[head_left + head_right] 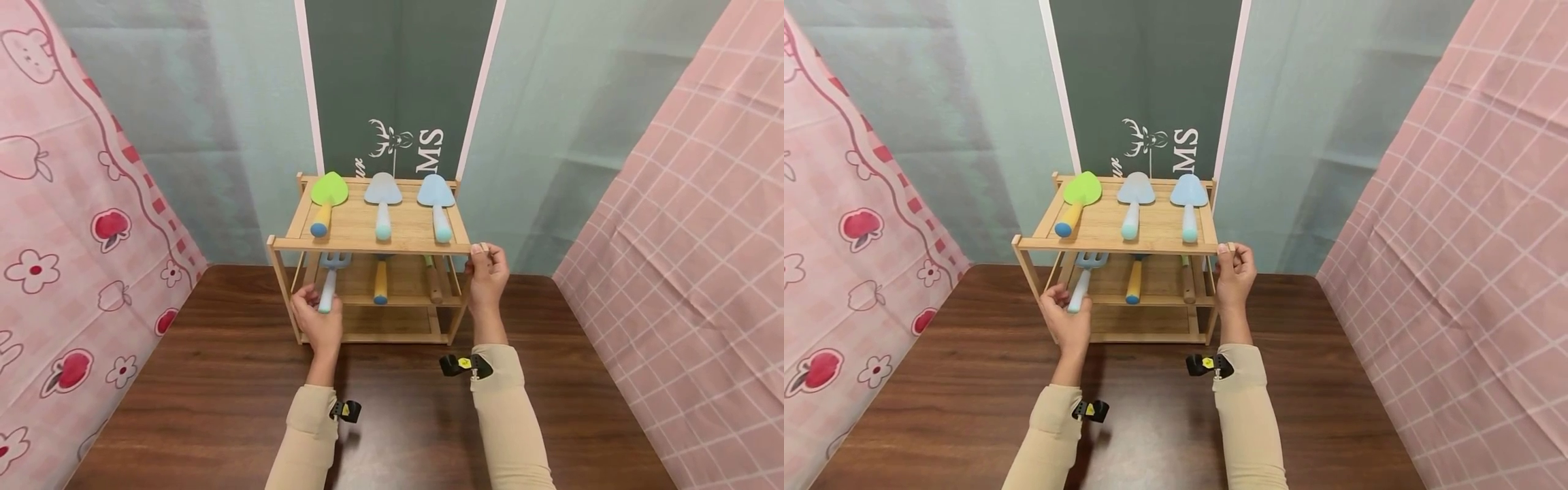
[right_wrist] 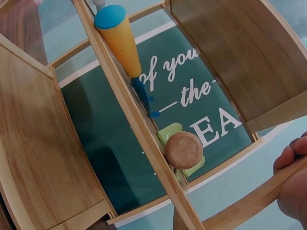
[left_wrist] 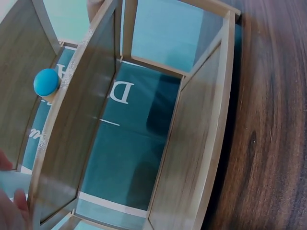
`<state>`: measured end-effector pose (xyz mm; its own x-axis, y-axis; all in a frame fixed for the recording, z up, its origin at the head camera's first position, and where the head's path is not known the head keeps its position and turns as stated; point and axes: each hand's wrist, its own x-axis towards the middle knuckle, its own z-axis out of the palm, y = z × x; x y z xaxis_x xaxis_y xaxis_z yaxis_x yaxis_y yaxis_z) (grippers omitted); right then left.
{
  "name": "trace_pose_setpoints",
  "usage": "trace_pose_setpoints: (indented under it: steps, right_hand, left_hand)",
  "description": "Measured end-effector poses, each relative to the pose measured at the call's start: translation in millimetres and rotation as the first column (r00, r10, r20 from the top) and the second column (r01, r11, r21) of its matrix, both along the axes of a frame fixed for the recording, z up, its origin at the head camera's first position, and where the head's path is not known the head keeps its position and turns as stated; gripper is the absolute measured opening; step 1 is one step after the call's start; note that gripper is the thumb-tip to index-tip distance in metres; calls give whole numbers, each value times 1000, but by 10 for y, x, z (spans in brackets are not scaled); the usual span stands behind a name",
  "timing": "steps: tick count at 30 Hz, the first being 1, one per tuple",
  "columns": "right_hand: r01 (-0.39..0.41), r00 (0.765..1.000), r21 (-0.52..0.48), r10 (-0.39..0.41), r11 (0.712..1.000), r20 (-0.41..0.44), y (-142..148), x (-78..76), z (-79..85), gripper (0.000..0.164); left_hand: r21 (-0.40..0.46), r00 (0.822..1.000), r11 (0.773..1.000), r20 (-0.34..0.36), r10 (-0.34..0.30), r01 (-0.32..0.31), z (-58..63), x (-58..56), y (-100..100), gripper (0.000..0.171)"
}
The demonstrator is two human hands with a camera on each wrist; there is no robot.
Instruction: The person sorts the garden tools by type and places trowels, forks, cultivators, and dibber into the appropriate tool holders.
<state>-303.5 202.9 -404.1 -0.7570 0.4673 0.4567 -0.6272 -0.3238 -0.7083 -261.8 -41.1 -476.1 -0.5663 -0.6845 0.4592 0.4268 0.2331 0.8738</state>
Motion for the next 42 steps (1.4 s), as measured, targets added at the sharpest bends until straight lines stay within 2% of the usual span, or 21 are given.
trace_pose_setpoints:
  steps: [5,7,10,13,19,22,32,42]
  right_hand:
    - [-4,1000,-6,4,1000,9,-2,18,-23,7]
    - [2,1000,3,-2,1000,18,-5,23,-35,7]
    - [8,999,19,-8,1000,34,-5,26,-55,6]
    - [4,999,31,-5,999,38,-1,31,-70,6]
    - [7,1000,25,-8,1000,30,-2,40,-73,9]
    - [9,999,33,-10,999,31,-1,42,-73,8]
    - [5,1000,35,-5,999,17,17,24,-51,6]
    - [5,1000,18,-5,1000,1,5,-8,-16,5]
  left_hand:
    - [71,995,992,-27,-98,100,-2,110,-4,45]
    - [76,993,990,-34,-117,119,44,185,5,40]
    - [75,992,990,-44,-119,122,119,284,9,31]
    - [52,995,994,-46,-94,96,165,338,3,25]
    - [-74,999,997,-28,-15,13,-41,181,-85,24]
    - [-111,1000,994,-25,-6,3,-118,117,-120,25]
    - [-177,1000,984,3,8,-7,-164,67,-131,27]
    - [-211,1000,977,7,11,-9,-149,38,-151,29]
